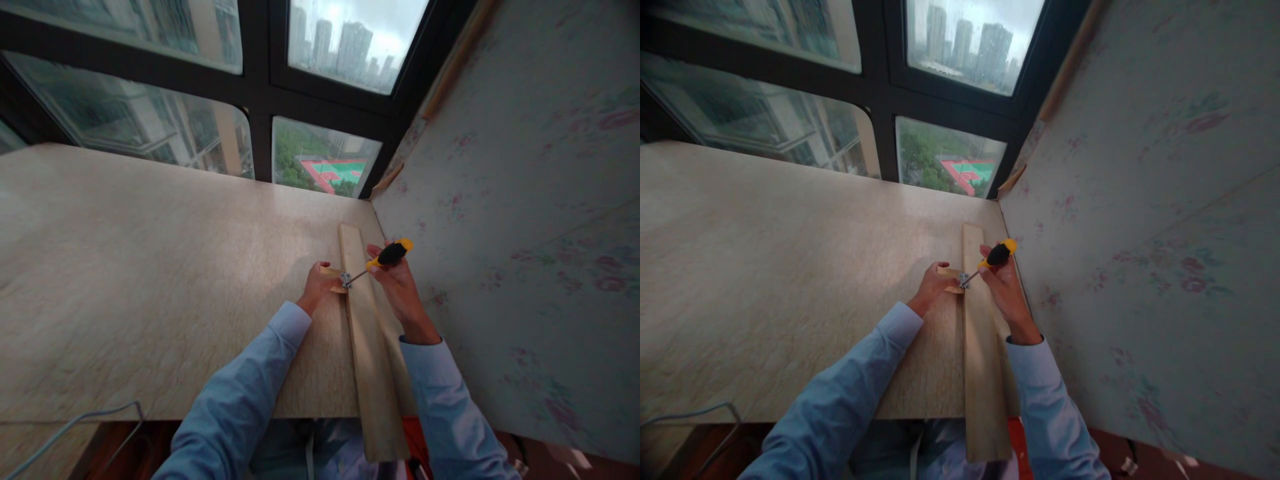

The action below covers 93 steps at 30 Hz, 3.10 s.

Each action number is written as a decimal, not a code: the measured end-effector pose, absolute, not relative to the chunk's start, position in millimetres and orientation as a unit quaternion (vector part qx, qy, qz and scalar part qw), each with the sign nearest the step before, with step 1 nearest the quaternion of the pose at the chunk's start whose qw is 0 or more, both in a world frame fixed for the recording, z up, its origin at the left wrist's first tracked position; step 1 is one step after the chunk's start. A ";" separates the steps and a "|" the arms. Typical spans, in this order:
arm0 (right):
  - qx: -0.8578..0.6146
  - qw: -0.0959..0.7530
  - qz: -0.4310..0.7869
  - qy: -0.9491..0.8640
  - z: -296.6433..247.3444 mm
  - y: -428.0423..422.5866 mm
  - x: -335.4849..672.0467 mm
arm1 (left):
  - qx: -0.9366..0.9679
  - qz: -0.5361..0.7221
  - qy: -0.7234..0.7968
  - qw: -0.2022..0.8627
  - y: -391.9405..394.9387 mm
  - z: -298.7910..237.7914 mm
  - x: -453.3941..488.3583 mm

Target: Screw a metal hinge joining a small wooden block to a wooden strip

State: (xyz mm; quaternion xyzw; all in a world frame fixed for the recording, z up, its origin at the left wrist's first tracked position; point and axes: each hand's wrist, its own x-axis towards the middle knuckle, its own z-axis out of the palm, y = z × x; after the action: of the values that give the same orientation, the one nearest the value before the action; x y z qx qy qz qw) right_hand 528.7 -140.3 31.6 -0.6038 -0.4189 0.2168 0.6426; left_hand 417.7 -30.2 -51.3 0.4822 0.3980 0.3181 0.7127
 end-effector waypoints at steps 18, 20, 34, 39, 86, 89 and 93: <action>-0.615 0.618 0.216 -0.439 31.8 -144.4 527.7 | 0.491 0.311 0.386 0.717 -29.7 -50.9 417.0; -0.604 0.620 0.238 -0.440 34.5 -146.7 529.2 | 0.495 0.310 0.388 0.713 -29.5 -51.1 417.2; -0.597 0.643 0.219 -0.428 34.5 -149.4 527.8 | 0.476 0.314 0.375 0.731 -29.3 -54.7 417.2; -0.645 0.602 0.205 -0.424 42.2 -150.9 531.6 | 0.478 0.312 0.384 0.726 -29.4 -52.0 417.1; -0.714 0.549 0.029 -0.434 35.5 -136.3 529.7 | 0.505 0.301 0.409 0.698 -29.6 -50.9 417.3; -0.636 0.596 0.135 -0.471 30.3 -140.3 530.5 | 0.509 0.302 0.412 0.694 -29.0 -52.2 417.6; -0.567 0.617 0.249 -0.486 32.2 -146.6 527.5 | 0.503 0.308 0.402 0.701 -29.2 -52.7 417.6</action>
State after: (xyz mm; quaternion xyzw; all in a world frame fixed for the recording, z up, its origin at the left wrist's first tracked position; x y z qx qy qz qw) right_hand 527.5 -146.6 32.2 -0.5675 -0.4855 0.2488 0.6167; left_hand 417.6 -29.2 -52.7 0.5027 0.4023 0.3078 0.7005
